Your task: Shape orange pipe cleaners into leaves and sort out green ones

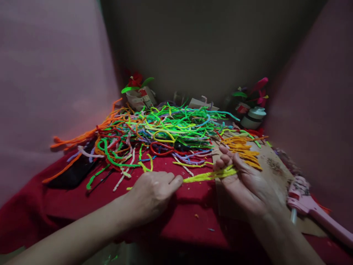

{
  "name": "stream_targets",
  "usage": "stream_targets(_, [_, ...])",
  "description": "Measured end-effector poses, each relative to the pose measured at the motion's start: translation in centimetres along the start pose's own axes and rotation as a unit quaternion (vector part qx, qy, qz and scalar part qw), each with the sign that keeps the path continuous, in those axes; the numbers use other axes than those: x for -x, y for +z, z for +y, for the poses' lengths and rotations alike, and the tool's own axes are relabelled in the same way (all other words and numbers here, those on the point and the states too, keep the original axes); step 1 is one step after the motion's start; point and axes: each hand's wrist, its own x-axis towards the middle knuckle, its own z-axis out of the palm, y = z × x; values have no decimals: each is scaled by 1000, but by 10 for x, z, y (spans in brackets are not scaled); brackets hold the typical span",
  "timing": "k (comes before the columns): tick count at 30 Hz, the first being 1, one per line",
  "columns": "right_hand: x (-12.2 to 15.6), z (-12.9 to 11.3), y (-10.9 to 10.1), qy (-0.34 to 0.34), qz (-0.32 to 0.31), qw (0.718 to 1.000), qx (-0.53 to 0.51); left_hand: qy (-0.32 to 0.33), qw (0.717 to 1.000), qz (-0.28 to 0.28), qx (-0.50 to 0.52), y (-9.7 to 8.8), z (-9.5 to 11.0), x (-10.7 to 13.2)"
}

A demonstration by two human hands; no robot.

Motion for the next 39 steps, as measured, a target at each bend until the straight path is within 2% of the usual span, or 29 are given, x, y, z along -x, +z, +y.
stream_targets(2, [0, 2, 2, -9, 15, 1000, 2, -13, 1000, -5, 27, 1, -3, 0])
stream_targets(6, [4, 4, -1, -11, -22, 999, 41, -28, 997, 10, 65, -3, -8, 0])
stream_targets(9, [7, 3, -8, -4, -44, 997, 69, -35, 998, 24, 51, -7, -9, 0])
stream_targets(14, [8, 1, -15, -11, -31, 994, 101, -35, 999, 28, 21, -8, -8, 2])
stream_targets(21, [6, 3, -22, -3, -45, 991, 128, -29, 999, 28, 18, -7, -7, 3])
stream_targets(24, [6, -1, -25, -40, -30, 983, 179, -22, 999, 32, 7, -7, -8, 5])
stream_targets(26, [11, -6, -23, -123, 1, 961, 247, -23, 999, 39, -4, -8, -10, 6])
stream_targets(27, [15, -9, -21, -186, 23, 937, 294, -24, 999, 42, -9, -8, -10, 6])
stream_targets(28, [20, -10, -18, -257, 40, 900, 350, -26, 999, 45, -14, -9, -10, 6])
stream_targets(29, [24, -9, -15, -318, 43, 851, 416, -25, 998, 49, -18, -11, -10, 6])
stream_targets(30, [28, -7, -11, -358, 18, 795, 490, -22, 998, 52, -21, -12, -9, 5])
stream_targets(31, [30, -2, -8, -374, -50, 728, 573, -16, 998, 55, -22, -13, -7, 4])
stream_targets(33, [29, 11, -2, -405, -193, 572, 686, -4, 997, 71, -15, -16, -3, 1])
stream_targets(35, [22, 25, -1, -455, -270, 431, 731, 5, 996, 88, -2, -20, 1, -1])
stream_targets(36, [17, 30, -2, -456, -295, 380, 749, 8, 995, 97, 2, -21, 1, -2])
stream_targets(38, [10, 35, -6, -456, -277, 332, 778, 11, 994, 106, -2, -24, -1, 0])
stream_targets(39, [8, 34, -7, -456, -266, 324, 785, 13, 994, 106, -10, -25, -4, 2])
